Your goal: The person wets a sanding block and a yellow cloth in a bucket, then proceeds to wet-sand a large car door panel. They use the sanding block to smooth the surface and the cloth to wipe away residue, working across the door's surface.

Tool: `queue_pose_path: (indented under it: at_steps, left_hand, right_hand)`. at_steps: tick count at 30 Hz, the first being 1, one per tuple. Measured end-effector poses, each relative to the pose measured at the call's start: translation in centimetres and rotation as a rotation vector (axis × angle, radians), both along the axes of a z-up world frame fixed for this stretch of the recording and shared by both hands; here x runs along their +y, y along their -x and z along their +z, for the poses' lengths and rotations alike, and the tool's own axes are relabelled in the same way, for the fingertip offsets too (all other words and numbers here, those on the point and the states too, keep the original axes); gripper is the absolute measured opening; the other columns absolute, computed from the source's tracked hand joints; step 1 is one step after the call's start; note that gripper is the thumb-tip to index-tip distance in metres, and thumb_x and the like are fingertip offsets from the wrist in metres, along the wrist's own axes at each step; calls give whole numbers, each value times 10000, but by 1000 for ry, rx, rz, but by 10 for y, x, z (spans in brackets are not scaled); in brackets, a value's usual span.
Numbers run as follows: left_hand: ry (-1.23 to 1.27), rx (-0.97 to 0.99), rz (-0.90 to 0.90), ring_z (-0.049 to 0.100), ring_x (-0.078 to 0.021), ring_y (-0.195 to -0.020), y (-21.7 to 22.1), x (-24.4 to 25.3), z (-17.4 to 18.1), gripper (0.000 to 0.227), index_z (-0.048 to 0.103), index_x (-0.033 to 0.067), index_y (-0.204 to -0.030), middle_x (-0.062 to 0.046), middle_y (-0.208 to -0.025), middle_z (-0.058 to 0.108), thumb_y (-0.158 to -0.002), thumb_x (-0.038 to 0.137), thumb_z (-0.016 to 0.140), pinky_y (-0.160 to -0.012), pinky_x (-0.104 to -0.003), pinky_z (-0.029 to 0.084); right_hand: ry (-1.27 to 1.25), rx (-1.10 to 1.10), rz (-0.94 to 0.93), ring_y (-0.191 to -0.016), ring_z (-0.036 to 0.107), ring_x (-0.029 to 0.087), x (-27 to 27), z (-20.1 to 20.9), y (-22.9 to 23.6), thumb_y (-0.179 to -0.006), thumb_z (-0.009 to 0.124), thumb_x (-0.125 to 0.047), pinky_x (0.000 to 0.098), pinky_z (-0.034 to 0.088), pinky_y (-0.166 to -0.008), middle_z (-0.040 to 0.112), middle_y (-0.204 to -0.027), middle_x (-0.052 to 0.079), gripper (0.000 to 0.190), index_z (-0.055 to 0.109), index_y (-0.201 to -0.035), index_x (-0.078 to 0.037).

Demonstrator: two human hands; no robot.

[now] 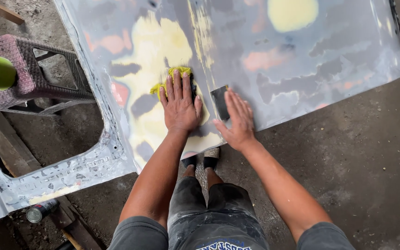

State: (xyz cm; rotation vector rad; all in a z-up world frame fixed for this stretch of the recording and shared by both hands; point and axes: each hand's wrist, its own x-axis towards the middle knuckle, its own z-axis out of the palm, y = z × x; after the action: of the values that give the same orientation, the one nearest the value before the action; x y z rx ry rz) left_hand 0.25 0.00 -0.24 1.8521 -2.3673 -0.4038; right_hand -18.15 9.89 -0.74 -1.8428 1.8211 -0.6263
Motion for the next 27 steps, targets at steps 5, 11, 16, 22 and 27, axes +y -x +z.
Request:
queue_pose_path:
  at_steps: [5,11,16,22,27]
  left_hand:
    - [6,19,-1,105,-367,-1575,2,-1,-4,789,202,115,-1644,-135,-1716,140,-977,439,471,-1250,-570,35]
    - [14,3,-3,114,-367,-1582,1,1,-1,792,208,110,-1645,-142,-1719,144,-974,436,474,-1254,-568,42]
    - [3,-3,6,106,-377,-1576,1,2,1,803,200,100,-1646,-146,-1713,137,-971,441,472,-1250,-570,41]
    - [6,-15,0,98,-372,-1582,2,3,1,794,190,102,-1652,-141,-1718,125,-984,435,463,-1255,-567,38]
    - [23,-11,-6,104,-363,-1587,-1,2,-1,799,191,102,-1654,-144,-1728,128,-975,418,469,-1257,-561,39]
  right_hand:
    - [-15,172,89,-1577,172,317,1,4,6,-944,565,-549,587,28,-1247,204,-1716,75,875,242,-1635,-119]
    - [-56,289,127,-1594,130,330,33,-2,-4,-945,523,-637,662,-13,-1225,192,-1728,58,912,256,-1637,-106]
    - [-68,260,97,-1575,100,343,102,-4,-11,-893,492,-710,703,-23,-1176,161,-1711,72,988,242,-1621,-91]
    - [-118,312,137,-1588,70,329,30,-9,-9,-912,432,-734,713,-50,-1175,132,-1736,68,995,224,-1646,-96]
    - [-59,221,94,-1607,88,331,19,1,-14,-974,386,-720,722,-46,-1207,154,-1744,67,950,243,-1647,-65]
